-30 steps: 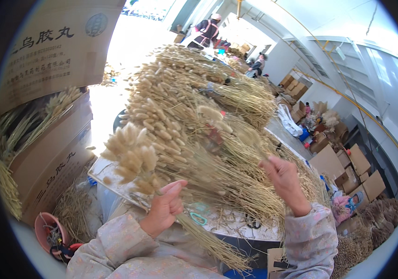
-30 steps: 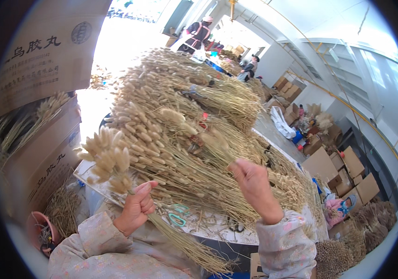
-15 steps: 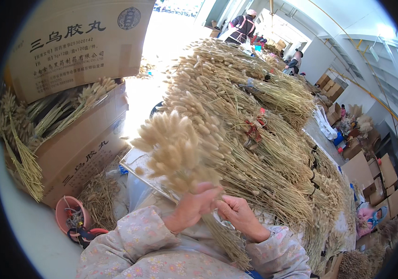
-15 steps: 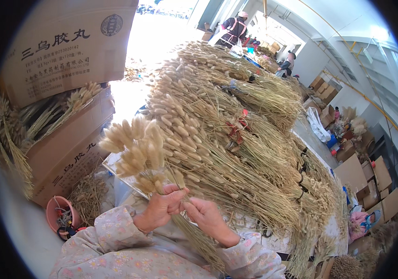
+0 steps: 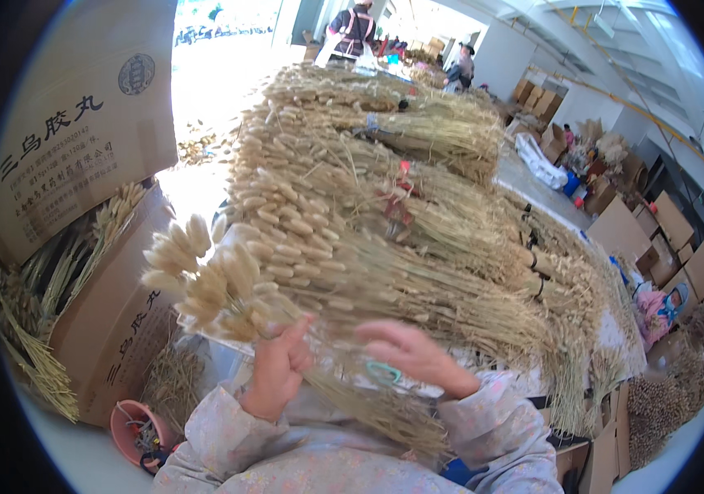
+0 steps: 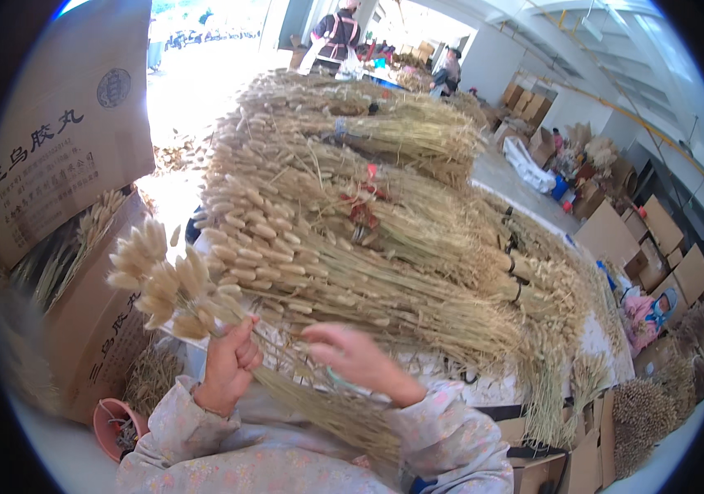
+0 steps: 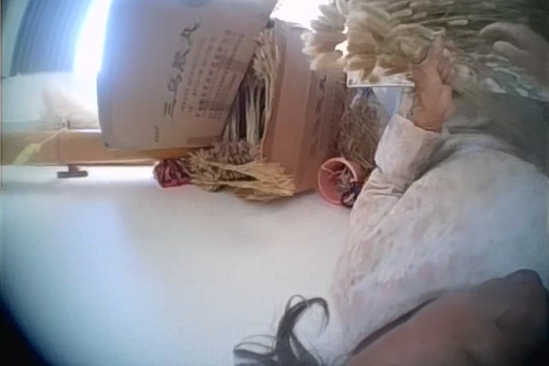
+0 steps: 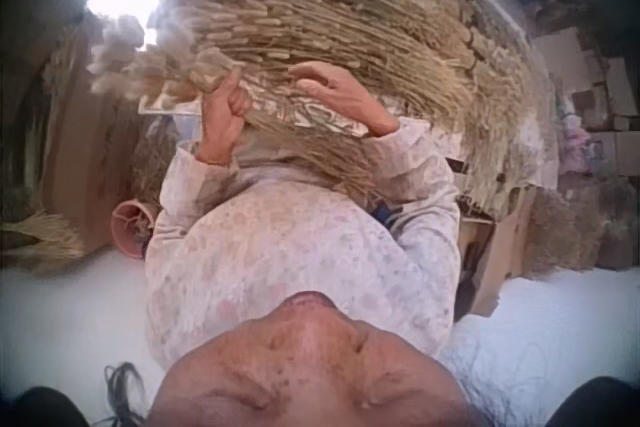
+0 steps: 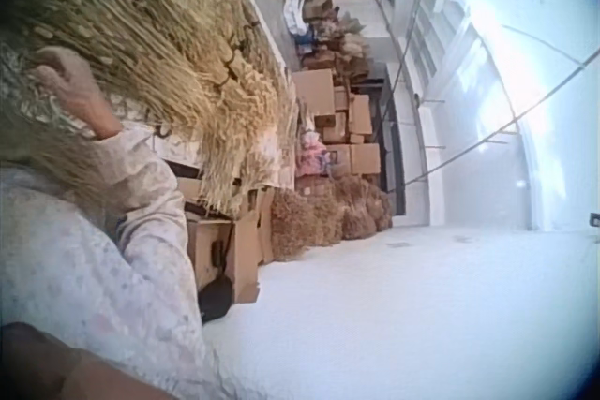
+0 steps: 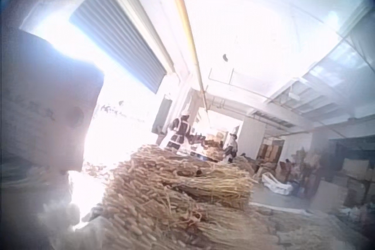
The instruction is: The person gathers dried wheat stalks from a large pile on a table, aligns them into a bundle, and secures the bundle with a rubber band. The person repeats this process, placing completed bundles aside.
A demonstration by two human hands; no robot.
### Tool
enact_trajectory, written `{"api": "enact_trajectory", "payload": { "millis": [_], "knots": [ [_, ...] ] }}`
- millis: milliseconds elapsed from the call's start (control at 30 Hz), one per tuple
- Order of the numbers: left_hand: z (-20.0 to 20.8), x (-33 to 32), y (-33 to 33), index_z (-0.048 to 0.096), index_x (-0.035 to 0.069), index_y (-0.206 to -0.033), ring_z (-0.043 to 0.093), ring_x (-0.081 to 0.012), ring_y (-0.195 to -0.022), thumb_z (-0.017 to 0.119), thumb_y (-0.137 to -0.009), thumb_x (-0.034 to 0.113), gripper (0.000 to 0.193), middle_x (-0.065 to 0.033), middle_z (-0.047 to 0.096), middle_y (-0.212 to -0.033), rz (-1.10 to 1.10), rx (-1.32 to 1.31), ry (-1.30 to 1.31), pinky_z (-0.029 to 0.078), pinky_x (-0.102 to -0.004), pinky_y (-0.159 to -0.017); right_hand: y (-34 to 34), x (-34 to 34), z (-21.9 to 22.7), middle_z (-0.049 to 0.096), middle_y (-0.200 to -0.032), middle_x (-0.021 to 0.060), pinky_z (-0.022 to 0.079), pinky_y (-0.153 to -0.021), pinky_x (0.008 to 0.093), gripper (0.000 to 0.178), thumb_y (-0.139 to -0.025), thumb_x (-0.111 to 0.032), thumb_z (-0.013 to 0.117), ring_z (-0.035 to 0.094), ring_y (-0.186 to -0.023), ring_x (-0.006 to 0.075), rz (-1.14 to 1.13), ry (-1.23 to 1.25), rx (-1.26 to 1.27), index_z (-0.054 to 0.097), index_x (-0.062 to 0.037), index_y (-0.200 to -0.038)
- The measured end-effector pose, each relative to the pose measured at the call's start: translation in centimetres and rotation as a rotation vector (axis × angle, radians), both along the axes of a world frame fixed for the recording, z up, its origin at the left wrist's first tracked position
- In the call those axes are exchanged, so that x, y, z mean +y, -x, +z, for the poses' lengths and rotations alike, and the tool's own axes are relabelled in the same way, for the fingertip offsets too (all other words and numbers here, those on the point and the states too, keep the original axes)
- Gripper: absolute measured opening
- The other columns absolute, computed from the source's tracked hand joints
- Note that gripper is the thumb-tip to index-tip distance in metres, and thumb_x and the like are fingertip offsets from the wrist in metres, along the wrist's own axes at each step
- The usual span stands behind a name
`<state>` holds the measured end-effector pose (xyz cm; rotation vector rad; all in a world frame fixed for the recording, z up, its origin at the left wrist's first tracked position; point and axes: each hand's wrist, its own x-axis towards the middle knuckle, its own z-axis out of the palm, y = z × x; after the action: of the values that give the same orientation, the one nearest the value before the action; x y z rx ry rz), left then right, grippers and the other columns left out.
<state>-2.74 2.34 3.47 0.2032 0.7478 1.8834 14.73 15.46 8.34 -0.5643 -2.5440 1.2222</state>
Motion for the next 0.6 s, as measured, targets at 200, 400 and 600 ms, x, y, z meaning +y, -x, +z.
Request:
{"api": "enact_trajectory", "payload": {
  "millis": [200, 400, 600],
  "knots": [
    [-1.8, -0.1, 1.5, 0.062, 0.007, -0.098, 0.018, -0.0043, -0.04, 0.063, -0.091, 0.021, 0.016, 0.0095, 0.021, -0.05, 0.07, 0.032, 0.049, 0.017, -0.0234, -0.041, -5.9, 1.4, 1.9, 0.062, -0.081, 0.002, 0.047, -0.067, 0.0228, 0.02, -0.092, -0.016, 0.057, 0.056, -0.073, 0.008, -0.297, 0.363, 0.061, 0.065, 0.0005, -0.099],
    [-2.0, 0.2, 1.7, 0.062, 0.009, -0.099, 0.016, -0.0033, -0.04, 0.062, -0.092, 0.021, 0.014, 0.0103, 0.021, -0.05, 0.081, 0.037, 0.042, 0.017, -0.0229, -0.039, -9.3, -0.8, -0.4, 0.065, -0.076, 0.0027, 0.046, -0.059, 0.026, 0.016, -0.087, -0.015, 0.062, 0.059, -0.065, 0.0123, -0.237, 0.26, -0.182, 0.066, 0.0004, -0.09],
    [-2.3, 0.5, 1.7, 0.062, 0.009, -0.1, 0.016, -0.0032, -0.039, 0.06, -0.093, 0.02, 0.013, 0.0102, 0.021, -0.05, 0.09, 0.055, 0.066, 0.016, -0.0226, -0.039, -8.8, -3.7, -4.5, 0.061, -0.068, 0.0092, 0.045, -0.056, 0.033, 0.017, -0.081, -0.013, 0.068, 0.057, -0.058, 0.0219, -0.136, -0.145, -0.1, 0.066, -0.0047, -0.096]
  ]
}}
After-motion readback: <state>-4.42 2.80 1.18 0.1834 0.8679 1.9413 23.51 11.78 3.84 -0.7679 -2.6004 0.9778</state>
